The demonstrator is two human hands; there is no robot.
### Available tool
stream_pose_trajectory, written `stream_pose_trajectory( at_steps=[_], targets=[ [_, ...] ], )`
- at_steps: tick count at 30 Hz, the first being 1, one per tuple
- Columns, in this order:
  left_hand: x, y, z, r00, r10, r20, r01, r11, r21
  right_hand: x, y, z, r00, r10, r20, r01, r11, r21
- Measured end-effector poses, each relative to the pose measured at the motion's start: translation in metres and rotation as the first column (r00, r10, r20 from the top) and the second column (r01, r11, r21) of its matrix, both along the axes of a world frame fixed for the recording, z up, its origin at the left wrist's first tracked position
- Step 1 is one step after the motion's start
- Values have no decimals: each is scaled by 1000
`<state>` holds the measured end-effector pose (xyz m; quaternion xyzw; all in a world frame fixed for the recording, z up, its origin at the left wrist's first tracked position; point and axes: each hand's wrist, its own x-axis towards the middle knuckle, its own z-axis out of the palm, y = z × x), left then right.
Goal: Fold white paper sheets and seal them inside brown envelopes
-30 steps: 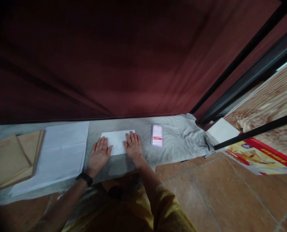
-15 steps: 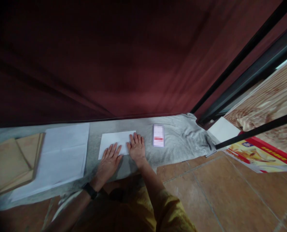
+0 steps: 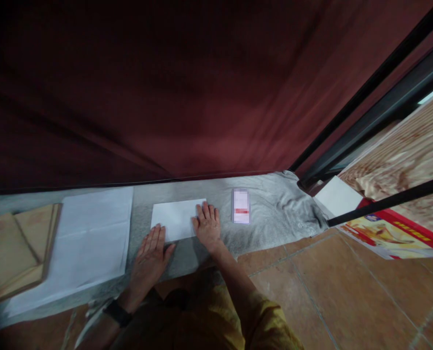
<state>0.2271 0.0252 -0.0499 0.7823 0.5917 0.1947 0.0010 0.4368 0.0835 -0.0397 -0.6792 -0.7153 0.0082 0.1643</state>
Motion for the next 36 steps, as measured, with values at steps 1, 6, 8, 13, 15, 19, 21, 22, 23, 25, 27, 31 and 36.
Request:
stream_pose_trajectory(
  at_steps=[1, 6, 8, 13, 15, 19, 21, 22, 23, 25, 27, 31, 36],
  targets=[
    [1, 0, 0, 1000, -1, 4, 1, 1000, -3, -4, 0, 2, 1000, -12, -2, 12, 1000, 3],
    [2, -1, 2, 1000, -13, 4, 13, 999, -38, -39, 3, 5, 996, 84, -36, -84, 996, 22],
    [1, -1, 3, 1000, -6, -2, 6, 999, -42, -50, 4, 3, 989, 139, -46, -139, 990, 11],
    [2, -2, 5, 999, -5, -34, 3, 999, -47, -50, 4, -2, 985, 166, -38, -166, 986, -4],
    [2, -2, 6, 999, -4, -37, 2, 999, -47, -42, 6, -3, 985, 169, -29, -169, 986, -3],
    [2, -2, 5, 999, 1, -35, -3, 999, -43, -20, 13, -4, 991, 137, -2, -137, 991, -3],
    [2, -3, 5, 999, 0, -34, -2, 999, -47, -10, 16, -6, 993, 119, 11, -119, 993, 0],
    [2, -3, 5, 999, -2, -34, 0, 999, -52, -6, 17, -7, 993, 113, 17, -113, 994, 1],
    [2, -3, 5, 999, -6, -35, 4, 998, -59, -2, 17, -8, 994, 110, 22, -110, 994, 2],
    [3, -3, 6, 999, -15, -41, 12, 997, -76, 4, 18, -10, 993, 112, 30, -112, 994, 1],
    [4, -2, 9, 999, -22, -48, 17, 995, -98, 7, 20, -10, 993, 115, 32, -115, 993, -1],
    [6, -2, 14, 999, -22, -49, 16, 992, -127, 6, 32, -8, 990, 139, 17, -139, 990, -4],
    [7, -3, 16, 999, -13, -35, 8, 993, -119, -1, 59, 0, 981, 186, -47, -189, 980, -59]
  ],
)
